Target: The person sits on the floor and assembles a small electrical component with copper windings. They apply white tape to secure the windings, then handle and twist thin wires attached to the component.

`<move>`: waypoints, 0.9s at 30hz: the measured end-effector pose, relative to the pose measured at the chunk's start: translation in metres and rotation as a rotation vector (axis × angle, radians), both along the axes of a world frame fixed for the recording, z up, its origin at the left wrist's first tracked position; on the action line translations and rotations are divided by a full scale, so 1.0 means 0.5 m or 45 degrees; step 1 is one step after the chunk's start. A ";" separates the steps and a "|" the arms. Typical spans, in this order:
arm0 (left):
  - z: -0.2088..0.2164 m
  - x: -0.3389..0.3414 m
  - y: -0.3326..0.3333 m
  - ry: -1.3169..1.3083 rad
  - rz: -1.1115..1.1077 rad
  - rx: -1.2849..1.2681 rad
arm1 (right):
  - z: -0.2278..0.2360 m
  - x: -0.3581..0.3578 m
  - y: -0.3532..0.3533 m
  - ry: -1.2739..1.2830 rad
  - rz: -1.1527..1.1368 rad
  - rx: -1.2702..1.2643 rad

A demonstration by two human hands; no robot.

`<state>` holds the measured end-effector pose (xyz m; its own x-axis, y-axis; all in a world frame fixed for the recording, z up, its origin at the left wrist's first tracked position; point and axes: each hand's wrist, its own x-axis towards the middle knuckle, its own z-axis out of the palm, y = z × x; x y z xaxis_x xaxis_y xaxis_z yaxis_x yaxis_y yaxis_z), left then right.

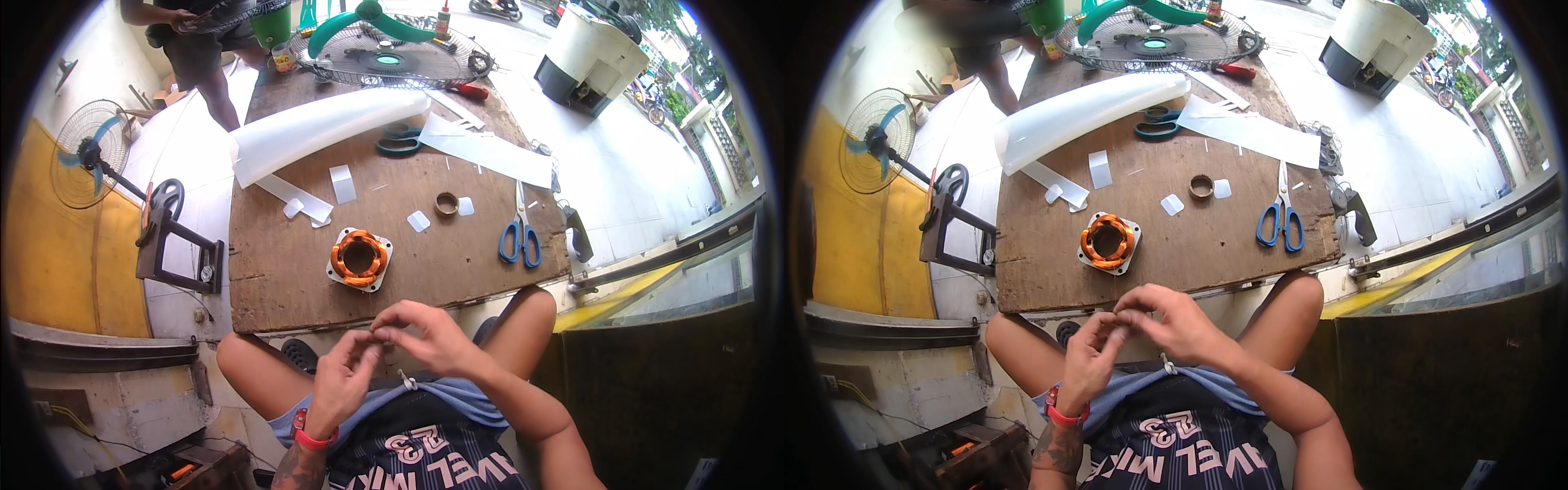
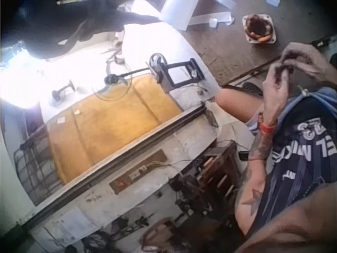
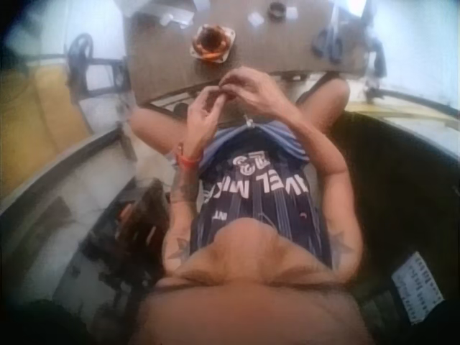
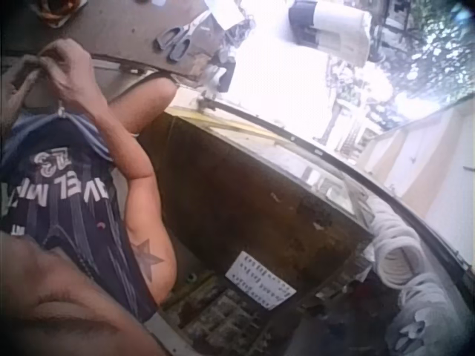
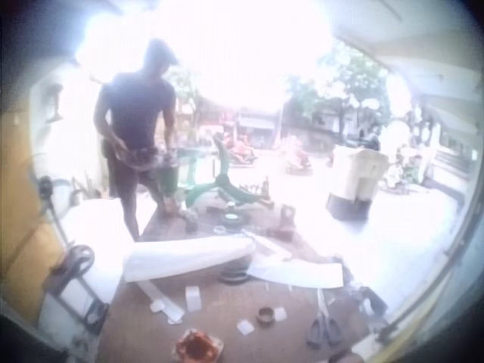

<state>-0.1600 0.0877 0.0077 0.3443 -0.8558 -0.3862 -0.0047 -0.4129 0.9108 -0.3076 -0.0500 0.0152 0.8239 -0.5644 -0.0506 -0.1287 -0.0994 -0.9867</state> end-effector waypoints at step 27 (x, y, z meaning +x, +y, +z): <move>-0.009 0.021 -0.029 -0.149 0.142 -0.323 | 0.004 -0.003 0.016 0.117 -0.027 -0.974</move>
